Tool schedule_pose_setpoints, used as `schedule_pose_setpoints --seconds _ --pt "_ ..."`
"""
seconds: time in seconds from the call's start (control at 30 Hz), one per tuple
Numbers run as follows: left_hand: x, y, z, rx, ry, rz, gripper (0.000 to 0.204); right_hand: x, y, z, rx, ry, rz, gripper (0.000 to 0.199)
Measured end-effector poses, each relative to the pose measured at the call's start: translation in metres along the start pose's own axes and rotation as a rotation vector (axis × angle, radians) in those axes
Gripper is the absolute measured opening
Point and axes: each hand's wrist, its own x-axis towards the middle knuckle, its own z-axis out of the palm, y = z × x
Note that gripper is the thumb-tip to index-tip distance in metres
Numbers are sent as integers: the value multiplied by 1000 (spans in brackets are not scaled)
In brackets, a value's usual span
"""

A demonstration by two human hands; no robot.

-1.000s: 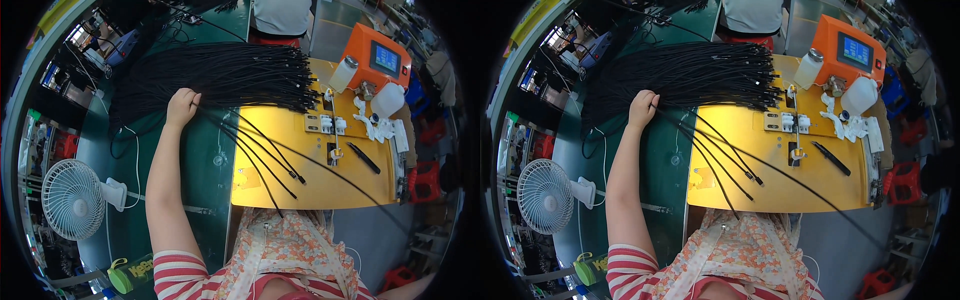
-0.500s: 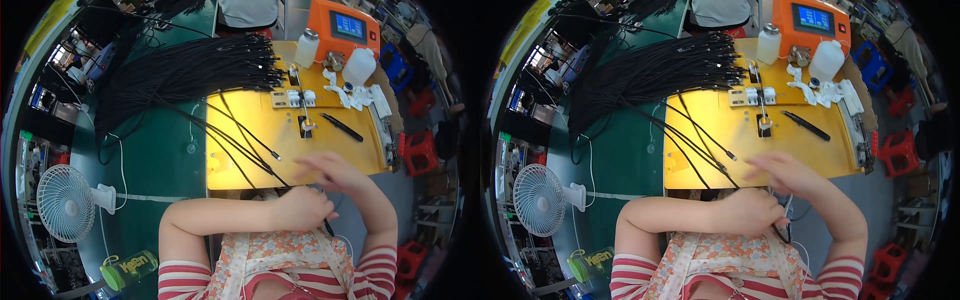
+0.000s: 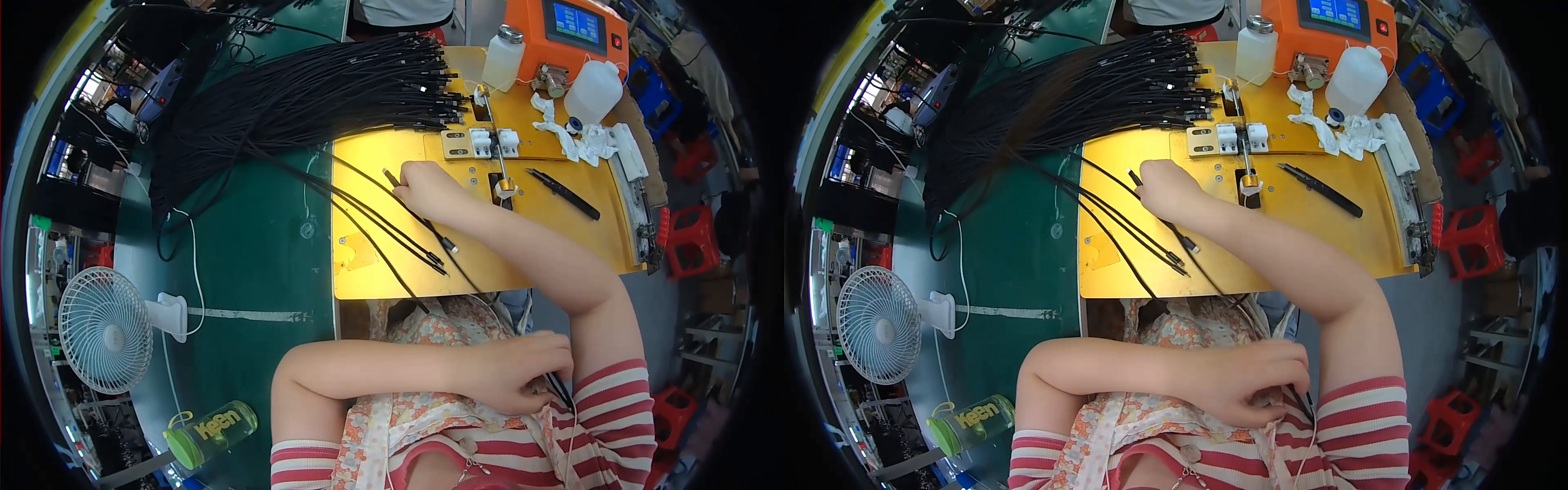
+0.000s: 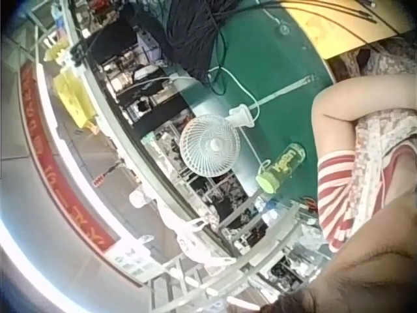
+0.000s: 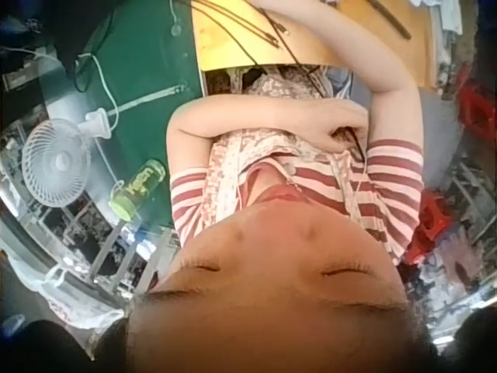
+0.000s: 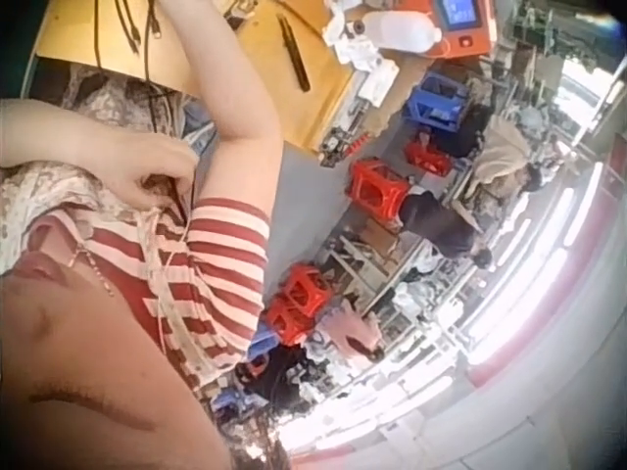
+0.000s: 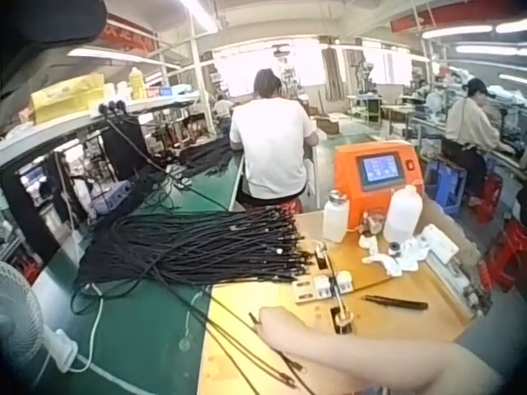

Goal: The recorder is processing black cables using a specialized machine at a factory workstation.

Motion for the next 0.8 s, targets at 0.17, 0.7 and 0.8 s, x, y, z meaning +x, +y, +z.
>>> schedule_pose_setpoints --seconds 0.17,0.7,0.8 --pt "-27 4 -92 743 479 291 14 -24 15 7 -229 229 -103 21" --pt "-53 102 -252 -455 860 218 34 -174 43 -105 539 -309 -194 16" --pt "-88 144 -326 889 1817 126 30 -239 104 -122 899 -308 100 18"
